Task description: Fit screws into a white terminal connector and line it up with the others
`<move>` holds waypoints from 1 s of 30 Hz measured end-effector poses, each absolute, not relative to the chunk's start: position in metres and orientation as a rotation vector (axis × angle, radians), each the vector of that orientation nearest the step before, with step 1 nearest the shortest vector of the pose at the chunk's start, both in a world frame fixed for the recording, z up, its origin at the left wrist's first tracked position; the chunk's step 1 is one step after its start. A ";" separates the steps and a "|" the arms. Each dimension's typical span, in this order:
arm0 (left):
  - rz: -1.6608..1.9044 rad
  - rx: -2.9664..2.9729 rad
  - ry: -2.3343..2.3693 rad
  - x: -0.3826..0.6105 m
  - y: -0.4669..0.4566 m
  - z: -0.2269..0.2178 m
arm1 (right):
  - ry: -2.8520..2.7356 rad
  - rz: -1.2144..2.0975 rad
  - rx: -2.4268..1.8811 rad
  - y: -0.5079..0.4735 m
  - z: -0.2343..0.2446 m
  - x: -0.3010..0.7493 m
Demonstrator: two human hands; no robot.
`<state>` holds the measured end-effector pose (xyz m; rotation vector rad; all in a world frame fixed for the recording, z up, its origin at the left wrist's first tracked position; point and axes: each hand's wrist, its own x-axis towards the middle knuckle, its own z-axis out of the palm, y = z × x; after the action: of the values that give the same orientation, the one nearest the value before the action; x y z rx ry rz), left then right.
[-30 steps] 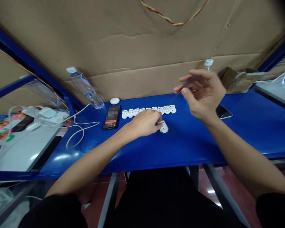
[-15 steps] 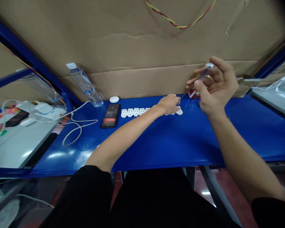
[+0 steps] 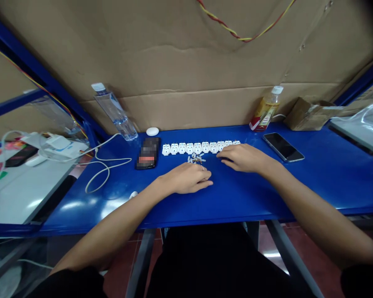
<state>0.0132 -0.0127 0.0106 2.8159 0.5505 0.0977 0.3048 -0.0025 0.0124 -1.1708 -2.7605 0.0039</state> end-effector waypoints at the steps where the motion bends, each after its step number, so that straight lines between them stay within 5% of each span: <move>1: 0.096 2.821 0.558 0.014 -0.013 0.007 | -2.796 -0.063 -1.198 -0.004 0.013 0.304; 5: 0.133 2.772 0.604 0.011 -0.012 -0.004 | -2.667 -0.107 -1.023 -0.025 0.020 0.285; 10: 0.210 2.748 0.512 -0.002 -0.010 -0.019 | -2.764 0.379 -0.549 -0.057 0.016 0.238; 30: 0.342 2.766 0.649 -0.013 -0.039 -0.019 | -2.755 0.644 -1.053 -0.071 -0.023 0.291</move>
<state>-0.0128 -0.0386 -0.0191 2.7658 0.6492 0.3416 0.2906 -0.0712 -0.0233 -1.0525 -2.7548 0.6441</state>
